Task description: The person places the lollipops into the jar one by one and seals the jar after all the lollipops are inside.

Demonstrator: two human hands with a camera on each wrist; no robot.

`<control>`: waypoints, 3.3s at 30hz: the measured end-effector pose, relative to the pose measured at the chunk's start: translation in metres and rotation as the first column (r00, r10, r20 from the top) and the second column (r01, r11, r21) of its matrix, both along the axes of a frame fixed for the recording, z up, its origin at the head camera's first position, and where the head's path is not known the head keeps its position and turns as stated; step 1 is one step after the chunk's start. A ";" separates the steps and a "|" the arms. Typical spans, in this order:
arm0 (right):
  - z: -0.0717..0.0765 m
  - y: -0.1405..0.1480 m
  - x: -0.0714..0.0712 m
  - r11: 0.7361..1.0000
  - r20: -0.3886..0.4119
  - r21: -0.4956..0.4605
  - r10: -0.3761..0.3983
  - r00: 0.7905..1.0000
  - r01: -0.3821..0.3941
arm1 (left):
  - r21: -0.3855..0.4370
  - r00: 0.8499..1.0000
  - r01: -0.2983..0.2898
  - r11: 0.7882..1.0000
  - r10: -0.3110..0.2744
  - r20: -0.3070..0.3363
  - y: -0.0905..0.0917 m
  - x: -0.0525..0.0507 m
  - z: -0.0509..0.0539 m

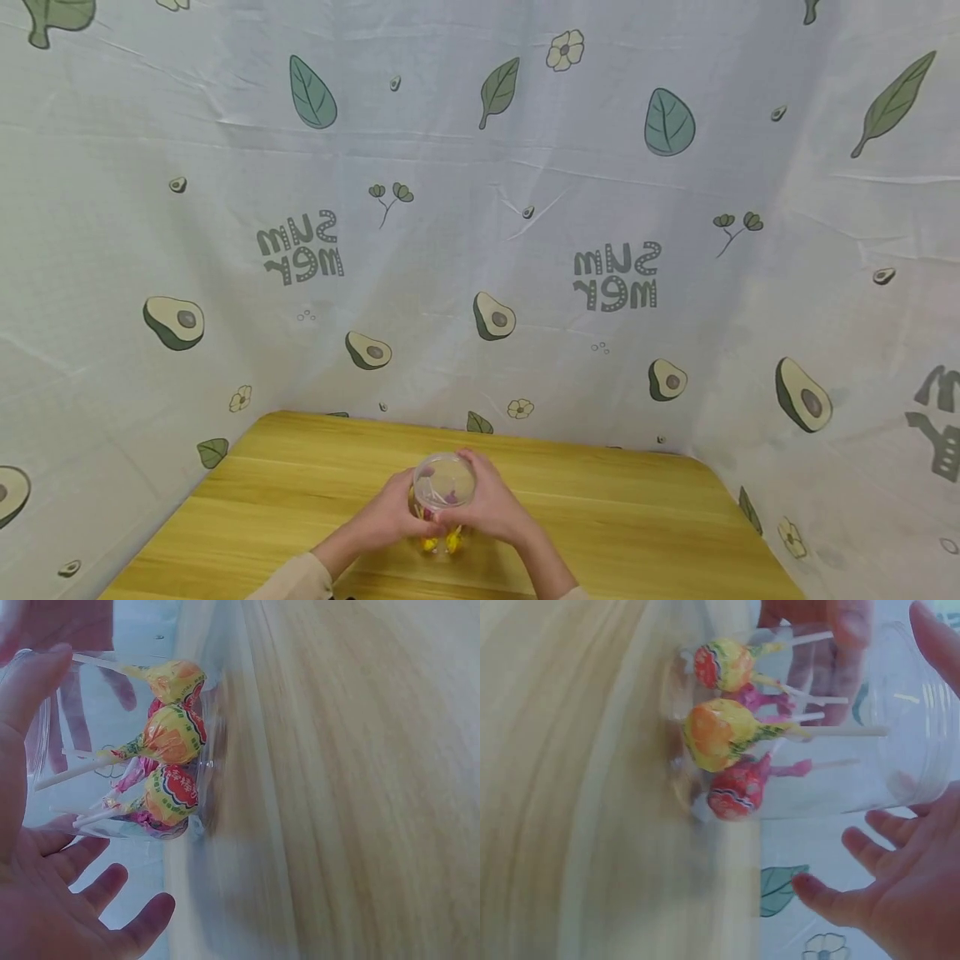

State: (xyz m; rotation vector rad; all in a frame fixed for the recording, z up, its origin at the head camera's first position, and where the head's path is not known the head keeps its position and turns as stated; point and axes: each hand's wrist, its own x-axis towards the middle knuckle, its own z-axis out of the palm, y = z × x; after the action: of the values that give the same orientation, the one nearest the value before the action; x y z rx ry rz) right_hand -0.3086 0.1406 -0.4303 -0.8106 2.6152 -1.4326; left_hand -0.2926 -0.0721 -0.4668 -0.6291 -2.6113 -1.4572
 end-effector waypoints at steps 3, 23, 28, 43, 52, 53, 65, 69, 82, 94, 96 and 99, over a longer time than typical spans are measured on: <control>0.002 -0.002 0.000 0.997 -0.057 0.066 -0.028 0.998 0.031 | -0.035 0.999 -0.030 0.999 0.029 -0.015 0.002 -0.001 -0.002; 0.001 -0.001 -0.008 0.999 0.000 0.010 0.043 0.999 -0.043 | -0.082 0.995 -0.081 0.993 0.076 -0.061 0.000 -0.001 -0.002; 0.004 0.003 -0.013 0.995 0.003 0.052 0.085 0.996 -0.085 | -0.076 0.996 -0.078 0.994 0.074 -0.048 -0.001 -0.001 -0.002; 0.004 0.012 -0.019 0.989 0.155 -0.021 0.146 0.977 -0.144 | -0.061 0.999 -0.027 0.998 0.029 0.034 -0.001 0.001 -0.001; 0.002 0.018 -0.017 0.981 0.155 -0.064 0.192 0.969 -0.184 | -0.009 0.999 0.023 1.000 -0.022 0.035 -0.001 0.001 0.000; 0.001 0.019 -0.016 0.981 0.157 -0.073 0.192 0.969 -0.182 | -0.008 0.999 0.027 1.000 -0.027 0.033 -0.001 0.000 0.000; -0.013 0.025 -0.011 0.971 0.219 -0.157 0.212 0.952 -0.180 | 0.042 0.999 0.030 0.999 -0.032 0.033 -0.006 0.004 0.012; -0.019 0.025 -0.013 0.969 0.206 -0.156 0.223 0.953 -0.193 | 0.031 0.999 0.008 0.999 -0.009 0.048 -0.005 0.004 0.016; -0.028 0.017 -0.010 0.967 0.207 -0.194 0.204 0.957 -0.164 | 0.023 0.998 -0.006 1.000 0.005 0.055 0.004 -0.003 0.020; -0.028 0.012 -0.009 0.981 0.190 -0.150 0.151 0.970 -0.123 | 0.043 0.998 -0.014 0.999 0.012 0.054 0.009 -0.005 0.021; -0.028 0.013 -0.009 0.981 0.189 -0.149 0.147 0.971 -0.120 | 0.038 0.999 -0.016 0.999 0.014 0.048 0.010 -0.006 0.021; -0.029 0.013 -0.009 0.983 0.186 -0.148 0.139 0.973 -0.112 | 0.026 0.999 -0.019 0.999 0.018 0.031 0.011 -0.008 0.020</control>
State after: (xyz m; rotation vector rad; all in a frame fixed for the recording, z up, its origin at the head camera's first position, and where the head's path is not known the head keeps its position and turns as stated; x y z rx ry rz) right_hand -0.3180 0.1537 -0.4588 -0.7877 2.3009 -1.5819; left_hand -0.3007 -0.0610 -0.4464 -0.5831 -2.6091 -1.5048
